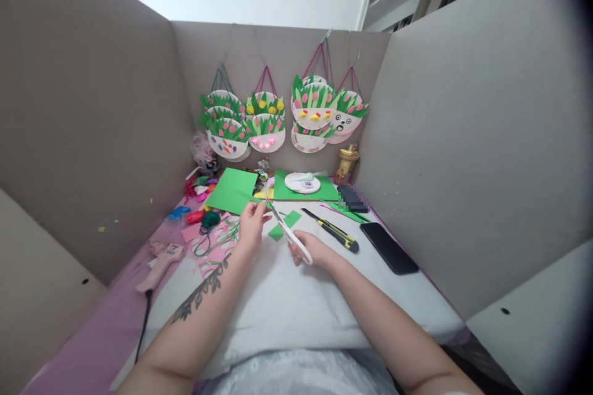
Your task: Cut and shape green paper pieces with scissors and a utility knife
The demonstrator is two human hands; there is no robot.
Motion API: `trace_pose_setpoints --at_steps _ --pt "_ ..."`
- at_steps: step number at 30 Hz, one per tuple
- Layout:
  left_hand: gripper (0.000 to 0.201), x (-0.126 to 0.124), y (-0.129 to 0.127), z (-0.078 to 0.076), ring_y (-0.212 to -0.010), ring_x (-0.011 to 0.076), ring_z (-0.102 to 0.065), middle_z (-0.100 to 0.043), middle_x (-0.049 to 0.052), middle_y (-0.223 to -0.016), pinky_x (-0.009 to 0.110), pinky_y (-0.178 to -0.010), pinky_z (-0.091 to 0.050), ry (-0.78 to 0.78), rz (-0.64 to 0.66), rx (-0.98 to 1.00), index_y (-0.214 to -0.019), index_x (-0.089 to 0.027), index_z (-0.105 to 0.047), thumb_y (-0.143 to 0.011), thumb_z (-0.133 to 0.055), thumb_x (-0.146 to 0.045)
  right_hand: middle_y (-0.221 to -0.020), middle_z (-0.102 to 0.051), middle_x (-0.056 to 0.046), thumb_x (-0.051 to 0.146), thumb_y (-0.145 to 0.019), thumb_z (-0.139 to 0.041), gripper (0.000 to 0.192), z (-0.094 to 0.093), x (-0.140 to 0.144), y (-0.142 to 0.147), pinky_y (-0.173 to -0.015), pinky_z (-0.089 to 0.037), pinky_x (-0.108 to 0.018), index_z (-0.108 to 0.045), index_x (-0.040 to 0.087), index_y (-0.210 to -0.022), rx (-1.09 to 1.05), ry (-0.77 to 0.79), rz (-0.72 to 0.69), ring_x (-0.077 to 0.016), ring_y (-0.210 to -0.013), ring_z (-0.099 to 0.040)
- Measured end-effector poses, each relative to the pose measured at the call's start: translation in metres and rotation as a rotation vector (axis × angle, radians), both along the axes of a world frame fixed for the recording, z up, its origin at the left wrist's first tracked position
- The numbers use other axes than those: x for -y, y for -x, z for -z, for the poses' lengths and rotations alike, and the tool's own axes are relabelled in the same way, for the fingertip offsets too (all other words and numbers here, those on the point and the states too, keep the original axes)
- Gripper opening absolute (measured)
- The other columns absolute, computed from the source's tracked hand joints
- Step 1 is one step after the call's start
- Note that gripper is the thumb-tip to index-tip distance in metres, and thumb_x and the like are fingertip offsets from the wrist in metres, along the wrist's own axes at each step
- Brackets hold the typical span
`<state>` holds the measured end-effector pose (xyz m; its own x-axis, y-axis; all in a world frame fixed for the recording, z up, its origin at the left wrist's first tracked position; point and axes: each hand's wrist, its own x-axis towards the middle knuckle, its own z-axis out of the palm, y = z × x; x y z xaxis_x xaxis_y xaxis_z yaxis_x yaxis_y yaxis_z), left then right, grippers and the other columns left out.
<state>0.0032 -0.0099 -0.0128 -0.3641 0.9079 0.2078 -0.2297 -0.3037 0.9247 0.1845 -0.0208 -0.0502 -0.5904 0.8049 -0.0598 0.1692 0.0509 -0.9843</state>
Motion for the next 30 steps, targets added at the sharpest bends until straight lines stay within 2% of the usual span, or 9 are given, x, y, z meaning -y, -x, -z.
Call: trace_pose_setpoints --at_steps 6,11,18,25,30 --pt "0.031 0.0 0.001 0.001 -0.073 0.0129 -0.059 -0.056 0.0 -0.073 0.025 -0.066 -0.051 -0.003 0.001 -0.033 -0.069 -0.018 -0.048 -0.072 -0.062 -0.046 -0.066 -0.057 0.004 0.021 -0.064 -0.058 0.013 0.001 -0.001 0.0 -0.043 -0.044 -0.02 -0.05 0.018 -0.074 -0.02 0.012 0.0 -0.0099 -0.047 -0.058" --pt "0.035 0.0 0.003 0.0 -0.071 0.0125 -0.059 -0.059 0.0 -0.075 0.025 -0.065 -0.05 0.016 0.018 -0.067 -0.07 -0.018 -0.049 -0.07 -0.063 -0.05 -0.061 -0.055 0.005 0.024 -0.064 -0.06 0.015 -0.011 0.005 0.0 -0.039 -0.04 -0.02 -0.048 0.019 -0.071 0.004 0.018 0.022 -0.0085 -0.043 -0.052" --pt "0.034 0.001 0.005 -0.005 -0.069 0.0128 -0.056 -0.055 0.0 -0.068 0.022 -0.057 -0.047 0.02 0.042 -0.093 -0.068 -0.017 -0.052 -0.068 -0.066 -0.048 -0.057 -0.053 0.005 0.028 -0.066 -0.062 0.017 -0.023 0.01 -0.004 -0.04 -0.039 -0.021 -0.047 0.019 -0.069 0.055 -0.049 0.022 -0.0092 -0.043 -0.05" --pt "0.032 0.001 0.008 -0.008 -0.066 0.0115 -0.053 -0.053 -0.002 -0.067 0.022 -0.057 -0.046 0.005 0.06 -0.118 -0.067 -0.016 -0.053 -0.068 -0.067 -0.046 -0.055 -0.054 0.005 0.033 -0.067 -0.064 0.02 -0.024 0.008 -0.006 -0.039 -0.037 -0.021 -0.049 0.019 -0.069 0.066 -0.054 0.012 -0.0088 -0.042 -0.048" --pt "0.031 0.002 0.009 -0.01 -0.066 0.0118 -0.053 -0.052 -0.002 -0.067 0.021 -0.055 -0.045 0.012 0.069 -0.115 -0.066 -0.016 -0.054 -0.067 -0.067 -0.045 -0.052 -0.052 0.006 0.029 -0.066 -0.062 0.016 -0.023 0.007 -0.007 -0.037 -0.035 -0.019 -0.05 0.019 -0.069 0.084 -0.058 0.033 -0.0082 -0.04 -0.046"
